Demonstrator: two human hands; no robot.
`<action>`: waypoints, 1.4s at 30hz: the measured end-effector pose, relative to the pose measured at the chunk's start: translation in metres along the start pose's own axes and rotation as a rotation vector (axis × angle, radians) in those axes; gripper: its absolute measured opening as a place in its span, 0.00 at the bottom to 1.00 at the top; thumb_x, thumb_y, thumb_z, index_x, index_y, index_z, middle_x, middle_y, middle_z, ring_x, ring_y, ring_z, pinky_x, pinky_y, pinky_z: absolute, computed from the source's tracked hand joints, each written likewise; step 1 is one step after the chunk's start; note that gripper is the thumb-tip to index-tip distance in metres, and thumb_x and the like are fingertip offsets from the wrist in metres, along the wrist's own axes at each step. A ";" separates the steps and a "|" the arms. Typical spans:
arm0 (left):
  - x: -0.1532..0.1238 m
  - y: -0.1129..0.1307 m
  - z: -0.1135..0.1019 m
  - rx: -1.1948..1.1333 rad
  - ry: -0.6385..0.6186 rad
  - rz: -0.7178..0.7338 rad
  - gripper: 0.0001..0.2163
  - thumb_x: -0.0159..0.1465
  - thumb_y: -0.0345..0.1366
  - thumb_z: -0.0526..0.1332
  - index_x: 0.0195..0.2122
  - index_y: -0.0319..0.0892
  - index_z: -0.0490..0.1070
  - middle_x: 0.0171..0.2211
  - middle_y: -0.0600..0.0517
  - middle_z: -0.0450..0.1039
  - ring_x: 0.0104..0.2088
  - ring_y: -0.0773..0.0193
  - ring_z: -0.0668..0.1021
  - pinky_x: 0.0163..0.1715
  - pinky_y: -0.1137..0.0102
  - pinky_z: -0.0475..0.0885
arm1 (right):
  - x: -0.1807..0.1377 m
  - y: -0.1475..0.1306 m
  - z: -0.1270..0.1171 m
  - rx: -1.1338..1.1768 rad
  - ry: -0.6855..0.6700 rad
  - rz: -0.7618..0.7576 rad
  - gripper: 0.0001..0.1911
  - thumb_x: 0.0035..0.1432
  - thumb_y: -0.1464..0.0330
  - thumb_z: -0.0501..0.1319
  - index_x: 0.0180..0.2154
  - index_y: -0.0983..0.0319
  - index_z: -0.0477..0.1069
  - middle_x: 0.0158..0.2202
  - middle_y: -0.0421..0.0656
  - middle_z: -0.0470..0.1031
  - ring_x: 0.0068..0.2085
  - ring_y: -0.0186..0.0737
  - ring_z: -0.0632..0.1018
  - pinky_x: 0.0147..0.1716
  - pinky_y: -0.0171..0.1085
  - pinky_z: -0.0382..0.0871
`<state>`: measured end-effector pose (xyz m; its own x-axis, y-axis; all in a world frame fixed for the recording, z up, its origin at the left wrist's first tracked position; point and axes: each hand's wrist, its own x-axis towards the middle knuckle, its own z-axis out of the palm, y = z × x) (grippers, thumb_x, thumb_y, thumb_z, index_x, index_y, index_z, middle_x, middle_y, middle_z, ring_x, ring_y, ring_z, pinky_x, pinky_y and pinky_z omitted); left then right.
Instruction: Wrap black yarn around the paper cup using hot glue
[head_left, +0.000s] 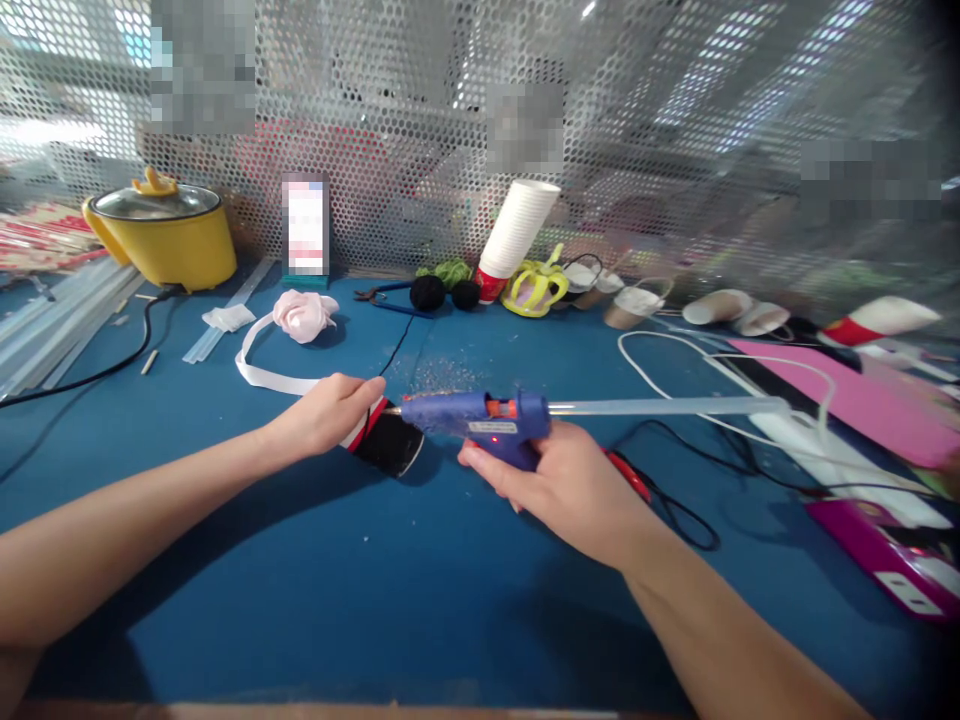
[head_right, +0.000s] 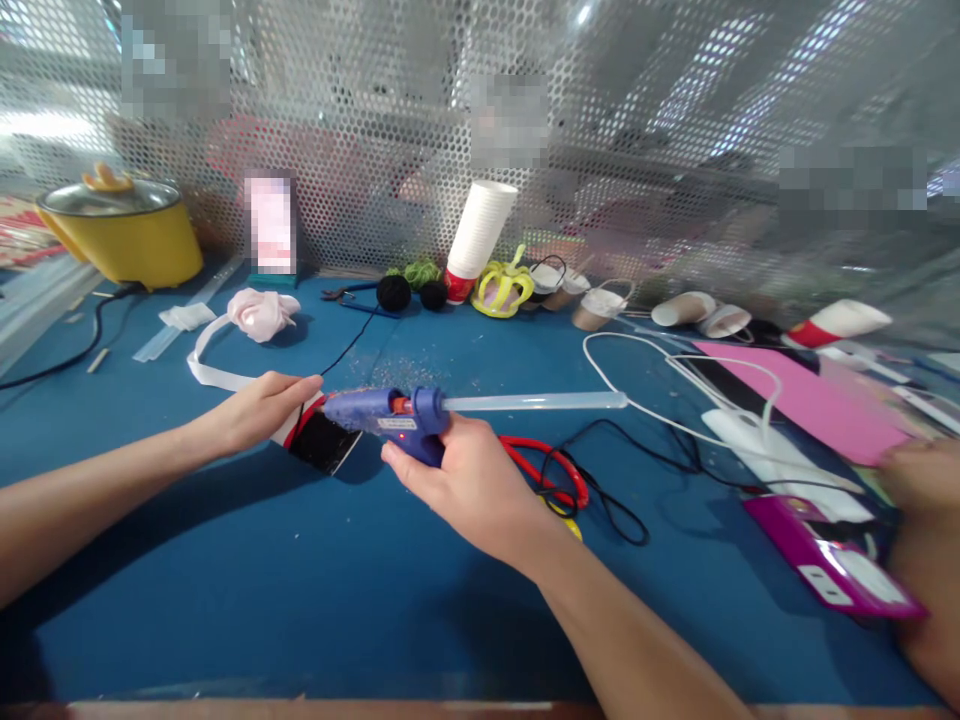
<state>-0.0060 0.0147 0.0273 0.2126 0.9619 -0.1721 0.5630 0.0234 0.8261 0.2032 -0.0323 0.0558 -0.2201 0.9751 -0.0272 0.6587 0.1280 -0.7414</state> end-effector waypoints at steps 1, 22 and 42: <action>0.000 0.001 0.000 -0.003 0.008 -0.013 0.18 0.56 0.48 0.49 0.15 0.41 0.56 0.14 0.57 0.53 0.20 0.68 0.58 0.22 0.71 0.52 | 0.000 0.001 0.000 -0.010 0.010 -0.004 0.09 0.48 0.61 0.60 0.28 0.62 0.70 0.17 0.38 0.69 0.19 0.34 0.69 0.18 0.34 0.64; 0.005 -0.006 -0.002 -0.518 -0.342 -0.175 0.12 0.49 0.41 0.61 0.26 0.36 0.69 0.21 0.55 0.67 0.22 0.69 0.67 0.25 0.73 0.61 | -0.001 -0.001 -0.003 -0.086 -0.001 -0.107 0.07 0.49 0.63 0.59 0.26 0.60 0.71 0.24 0.39 0.75 0.27 0.39 0.73 0.27 0.35 0.67; 0.000 -0.003 0.006 -0.421 -0.093 -0.115 0.16 0.52 0.47 0.57 0.30 0.36 0.70 0.19 0.54 0.68 0.21 0.67 0.68 0.20 0.73 0.58 | 0.000 0.000 0.005 -0.417 0.043 -0.346 0.06 0.53 0.66 0.55 0.31 0.58 0.70 0.28 0.44 0.72 0.32 0.42 0.73 0.30 0.39 0.66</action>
<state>-0.0030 0.0127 0.0212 0.2490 0.9186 -0.3069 0.2174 0.2558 0.9420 0.2000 -0.0330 0.0523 -0.4507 0.8687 0.2054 0.7845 0.4953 -0.3733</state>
